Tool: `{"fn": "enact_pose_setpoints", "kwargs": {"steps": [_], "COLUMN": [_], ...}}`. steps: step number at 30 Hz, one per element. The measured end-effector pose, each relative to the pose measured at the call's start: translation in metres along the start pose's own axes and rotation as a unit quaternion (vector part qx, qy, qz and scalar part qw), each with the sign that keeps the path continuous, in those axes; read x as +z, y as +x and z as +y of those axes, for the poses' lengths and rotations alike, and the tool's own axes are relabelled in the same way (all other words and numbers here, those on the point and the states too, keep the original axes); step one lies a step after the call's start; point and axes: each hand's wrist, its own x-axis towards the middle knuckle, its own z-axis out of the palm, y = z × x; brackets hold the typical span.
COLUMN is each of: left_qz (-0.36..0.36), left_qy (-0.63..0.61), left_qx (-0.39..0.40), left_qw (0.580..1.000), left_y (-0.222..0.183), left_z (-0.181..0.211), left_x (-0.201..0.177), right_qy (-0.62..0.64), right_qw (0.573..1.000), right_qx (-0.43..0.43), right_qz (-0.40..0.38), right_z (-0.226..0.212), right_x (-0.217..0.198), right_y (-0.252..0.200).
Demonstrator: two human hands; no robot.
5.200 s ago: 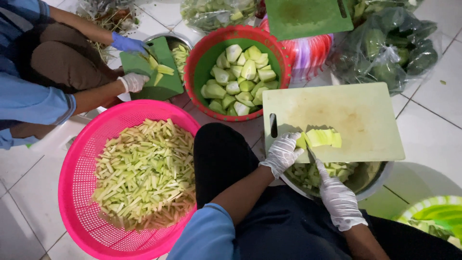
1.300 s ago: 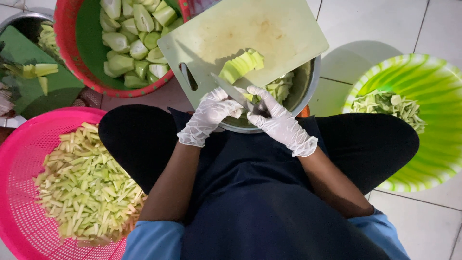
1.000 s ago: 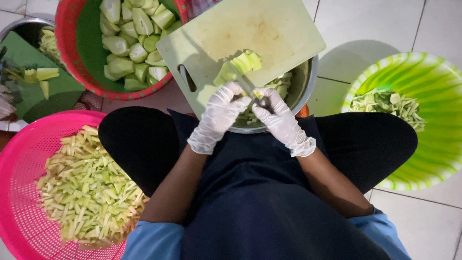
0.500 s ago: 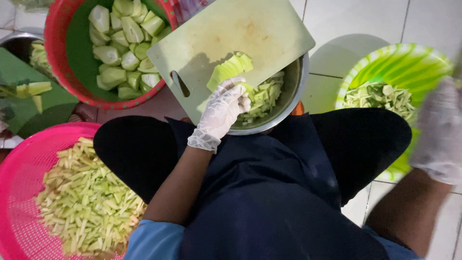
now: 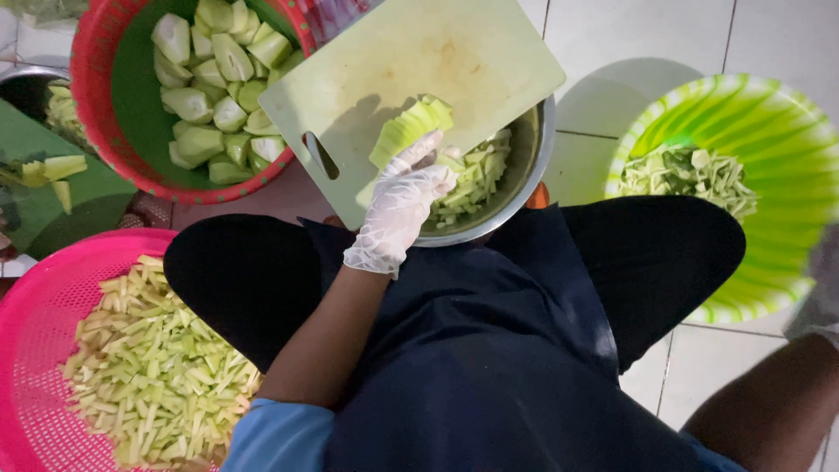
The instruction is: Slicing vegetables into thin strips using a knife and a cutting board while sitting on the floor.
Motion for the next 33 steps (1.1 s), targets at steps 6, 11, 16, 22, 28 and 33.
{"fn": "enact_pose_setpoints", "kwargs": {"steps": [6, 11, 16, 22, 28, 33], "left_qz": [-0.002, 0.009, -0.007, 0.0, 0.03, 0.044], "left_qy": [-0.011, -0.05, -0.129, -0.177, -0.049, 0.173], "left_qx": [-0.034, -0.043, -0.103, -0.206, -0.146, -0.089], "left_qw": [0.999, 0.998, 0.986, 0.962, 0.988, 0.98], "left_y": [-0.015, -0.018, -0.023, -0.022, -0.035, -0.008], "left_z": [0.007, 0.011, 0.017, 0.024, 0.007, -0.021], "left_x": [0.017, 0.003, 0.002, 0.005, 0.017, -0.012], "right_qy": [-0.159, -0.257, -0.205, -0.065, -0.12, -0.207], "right_qw": [0.986, 0.95, 0.959, 0.974, 0.973, 0.963], "right_qx": [-0.045, 0.027, 0.009, -0.069, -0.04, -0.002], "right_qz": [-0.019, -0.176, -0.195, -0.204, -0.191, -0.171], "right_z": [-0.355, -0.375, -0.362, -0.346, -0.345, -0.312], "right_x": [0.342, 0.416, 0.427, 0.427, 0.448, 0.451], "right_y": [-0.044, -0.031, -0.027, -0.023, -0.021, -0.001]}}
